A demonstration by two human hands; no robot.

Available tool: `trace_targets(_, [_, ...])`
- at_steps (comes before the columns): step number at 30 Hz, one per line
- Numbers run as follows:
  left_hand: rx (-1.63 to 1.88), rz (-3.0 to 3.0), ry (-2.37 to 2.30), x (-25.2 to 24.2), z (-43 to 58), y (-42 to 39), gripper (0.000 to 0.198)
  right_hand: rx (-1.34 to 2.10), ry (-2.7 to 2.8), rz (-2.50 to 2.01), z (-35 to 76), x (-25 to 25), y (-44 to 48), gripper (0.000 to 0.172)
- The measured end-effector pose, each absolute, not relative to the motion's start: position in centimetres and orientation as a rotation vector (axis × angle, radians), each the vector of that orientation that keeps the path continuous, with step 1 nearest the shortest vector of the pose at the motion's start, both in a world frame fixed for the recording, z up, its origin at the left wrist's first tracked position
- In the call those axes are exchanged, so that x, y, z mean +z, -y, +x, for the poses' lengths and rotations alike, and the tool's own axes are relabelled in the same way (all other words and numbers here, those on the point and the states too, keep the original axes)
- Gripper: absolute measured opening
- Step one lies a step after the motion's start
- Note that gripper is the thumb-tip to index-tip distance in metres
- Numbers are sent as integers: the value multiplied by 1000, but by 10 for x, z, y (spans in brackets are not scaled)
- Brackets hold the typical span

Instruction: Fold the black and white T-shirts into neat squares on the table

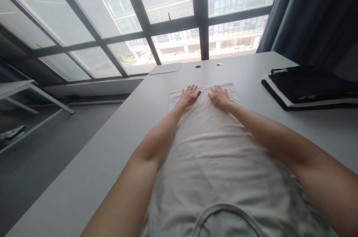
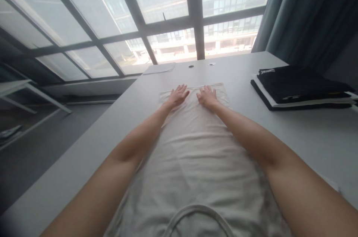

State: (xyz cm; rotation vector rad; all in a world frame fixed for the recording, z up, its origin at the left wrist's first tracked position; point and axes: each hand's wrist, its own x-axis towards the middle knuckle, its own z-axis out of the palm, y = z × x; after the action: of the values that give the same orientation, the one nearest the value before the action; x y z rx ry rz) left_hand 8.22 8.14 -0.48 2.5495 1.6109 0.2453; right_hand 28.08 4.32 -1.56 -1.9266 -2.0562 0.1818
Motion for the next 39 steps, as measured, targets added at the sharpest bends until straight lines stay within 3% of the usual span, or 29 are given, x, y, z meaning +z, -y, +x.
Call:
trace_targets(6, [445,2386,-2055,-7,43,-89,57,110,1960,-1942,290,-19,-48,53])
trace_targets(9, [375,2218,-2236,-11,22,-89,55,44,1881,-1985,305,-20,-52,50])
trace_targets(14, [269,2228,-2032,-9,1,-98,59,72,1857,-2091,329,-25,-59,47])
trace_targets(20, [518,2301,-2030,0,0,-86,53,12,1842,-1942,321,-24,-52,49])
trace_targets(28, [311,2299,-1950,-14,9,-40,63,115,2011,-1928,313,-22,-34,48])
trace_targets(33, [490,2375,-1696,-8,35,-12,58,31,2003,-1794,293,-15,-7,50])
trace_targets(39, [711,2105,-1444,-16,53,27,42,242,2192,-1703,284,-22,25,53])
